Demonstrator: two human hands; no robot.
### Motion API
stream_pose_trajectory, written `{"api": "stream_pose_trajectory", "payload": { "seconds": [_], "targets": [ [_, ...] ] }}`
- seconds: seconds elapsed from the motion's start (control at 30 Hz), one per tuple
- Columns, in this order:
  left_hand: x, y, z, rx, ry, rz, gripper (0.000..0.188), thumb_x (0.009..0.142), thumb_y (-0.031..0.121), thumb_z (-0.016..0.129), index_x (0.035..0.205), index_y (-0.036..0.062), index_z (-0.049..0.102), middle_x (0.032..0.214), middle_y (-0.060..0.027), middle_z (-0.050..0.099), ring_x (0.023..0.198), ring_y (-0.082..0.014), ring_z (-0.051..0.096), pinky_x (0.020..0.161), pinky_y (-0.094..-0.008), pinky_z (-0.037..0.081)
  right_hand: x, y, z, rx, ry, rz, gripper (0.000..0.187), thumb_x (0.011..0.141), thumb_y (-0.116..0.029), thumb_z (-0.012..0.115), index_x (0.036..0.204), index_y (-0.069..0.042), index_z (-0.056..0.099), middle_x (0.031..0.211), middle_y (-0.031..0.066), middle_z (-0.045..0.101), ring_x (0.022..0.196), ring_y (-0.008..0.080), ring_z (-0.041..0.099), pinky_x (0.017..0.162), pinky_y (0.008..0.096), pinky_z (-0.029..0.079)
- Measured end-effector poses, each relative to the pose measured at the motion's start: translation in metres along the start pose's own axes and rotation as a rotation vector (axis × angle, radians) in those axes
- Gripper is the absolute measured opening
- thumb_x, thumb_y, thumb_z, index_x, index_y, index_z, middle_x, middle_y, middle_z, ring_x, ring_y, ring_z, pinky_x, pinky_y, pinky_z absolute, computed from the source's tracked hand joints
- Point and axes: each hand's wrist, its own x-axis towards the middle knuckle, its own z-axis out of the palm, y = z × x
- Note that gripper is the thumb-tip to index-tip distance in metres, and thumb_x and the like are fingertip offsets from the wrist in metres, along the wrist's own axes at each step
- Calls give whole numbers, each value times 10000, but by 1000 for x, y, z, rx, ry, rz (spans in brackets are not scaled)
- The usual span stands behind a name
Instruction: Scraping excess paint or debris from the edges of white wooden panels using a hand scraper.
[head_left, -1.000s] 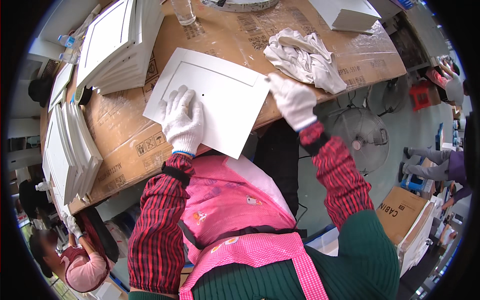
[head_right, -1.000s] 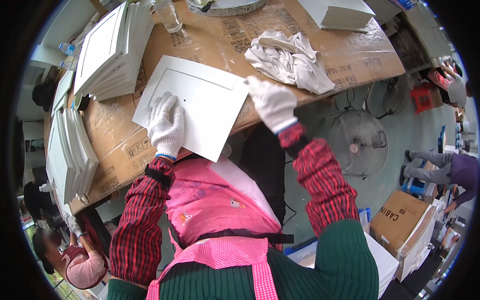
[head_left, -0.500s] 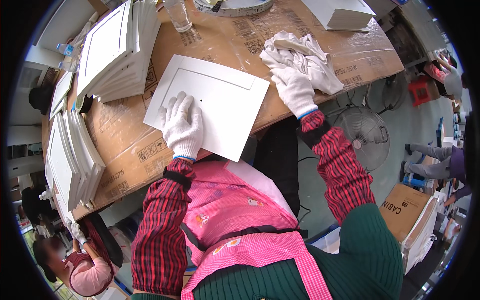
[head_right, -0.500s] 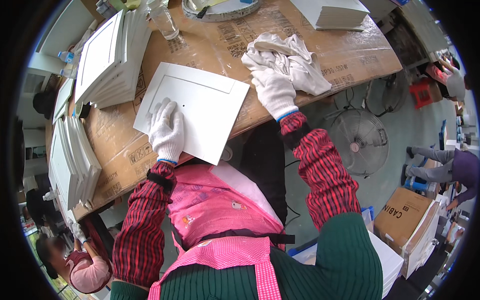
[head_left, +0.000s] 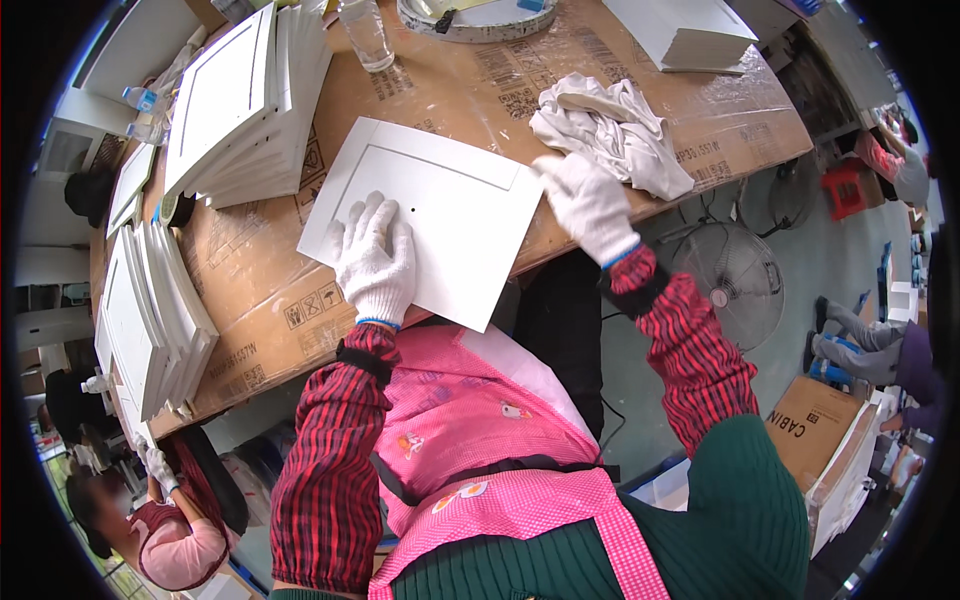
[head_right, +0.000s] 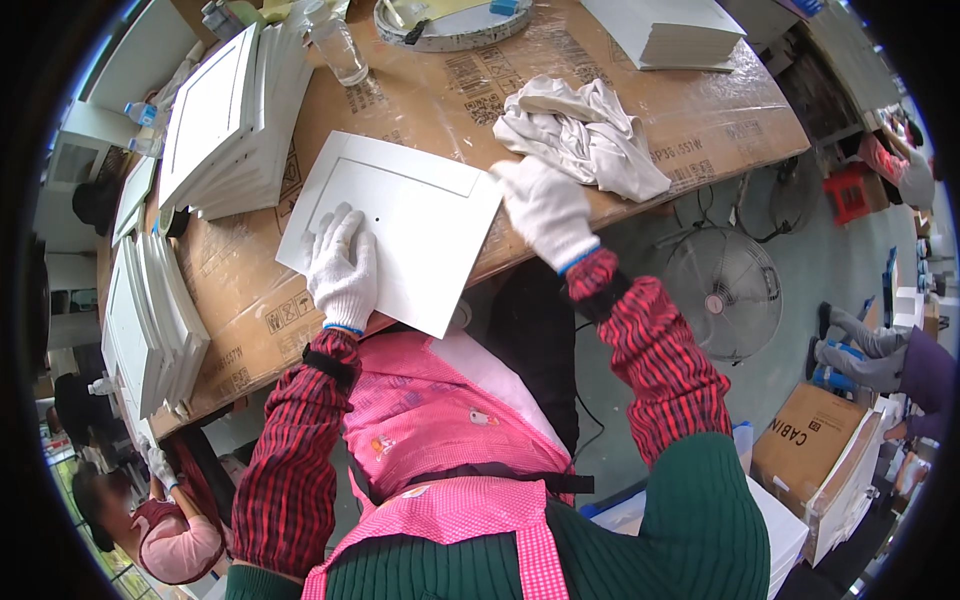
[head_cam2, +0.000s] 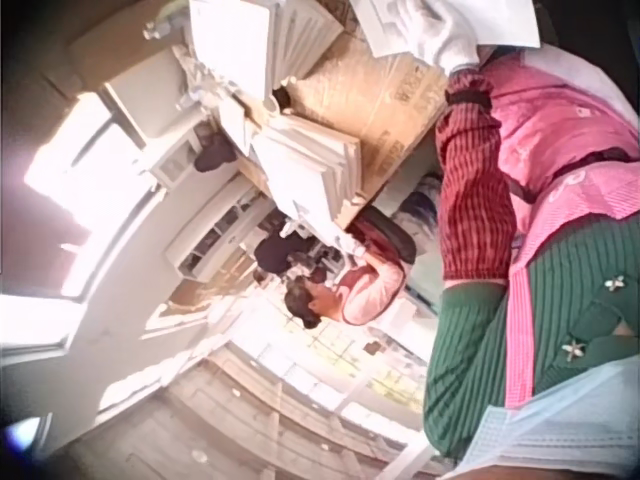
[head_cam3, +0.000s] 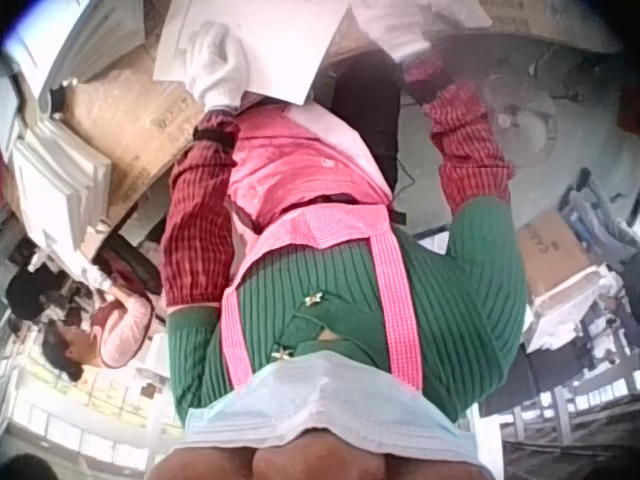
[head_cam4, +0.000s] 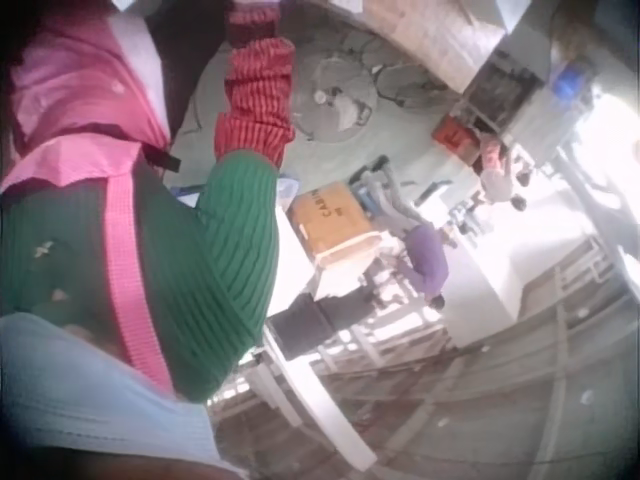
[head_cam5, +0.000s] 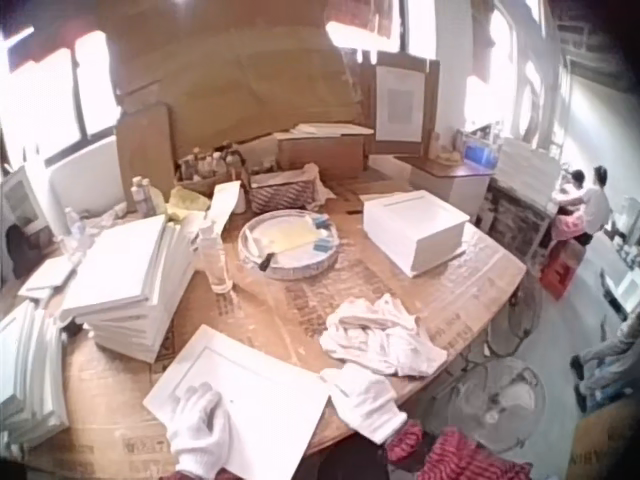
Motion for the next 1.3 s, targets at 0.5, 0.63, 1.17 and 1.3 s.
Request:
{"api": "stream_pose_trajectory", "payload": {
  "seconds": [0.5, 0.63, 1.17, 1.3],
  "targets": [
    [-1, 1, -5, 18, -13, 5, 314, 996, 226, 669, 1281, 111, 736, 1465, -92, 671, 1432, -305, 544, 1284, -468, 283, -8, -18, 2, 1, -189, 98, 251, 955, -163, 748, 1197, -109, 783, 1086, 118, 747, 997, 330, 724, 871, 401, 581],
    [2, 6, 0, -1, -18, 10, 313, 991, 226, 670, 1274, 112, 740, 1458, -95, 675, 1429, -312, 545, 1282, -469, 286, 27, 63, 6, -98, 15, 32, 247, 963, -210, 715, 1179, -110, 784, 1103, 144, 760, 1054, 322, 716, 903, 418, 578],
    [-1, -3, 3, 7, 30, 26, 295, 969, 239, 673, 1232, 128, 748, 1432, -92, 690, 1397, -323, 568, 1263, -506, 297, 0, 20, 9, -398, 120, -381, 356, 943, -166, 653, 1295, -128, 696, 933, 67, 637, 849, 252, 692, 707, 384, 574],
    [2, 0, 5, 25, -2, 12, 315, 1001, 270, 660, 1274, 139, 749, 1466, -81, 672, 1431, -289, 547, 1281, -451, 288, 0, 15, 15, -425, 9, -355, 294, 955, -170, 630, 1234, -129, 715, 943, 62, 641, 853, 254, 693, 701, 389, 571]
  ]
}}
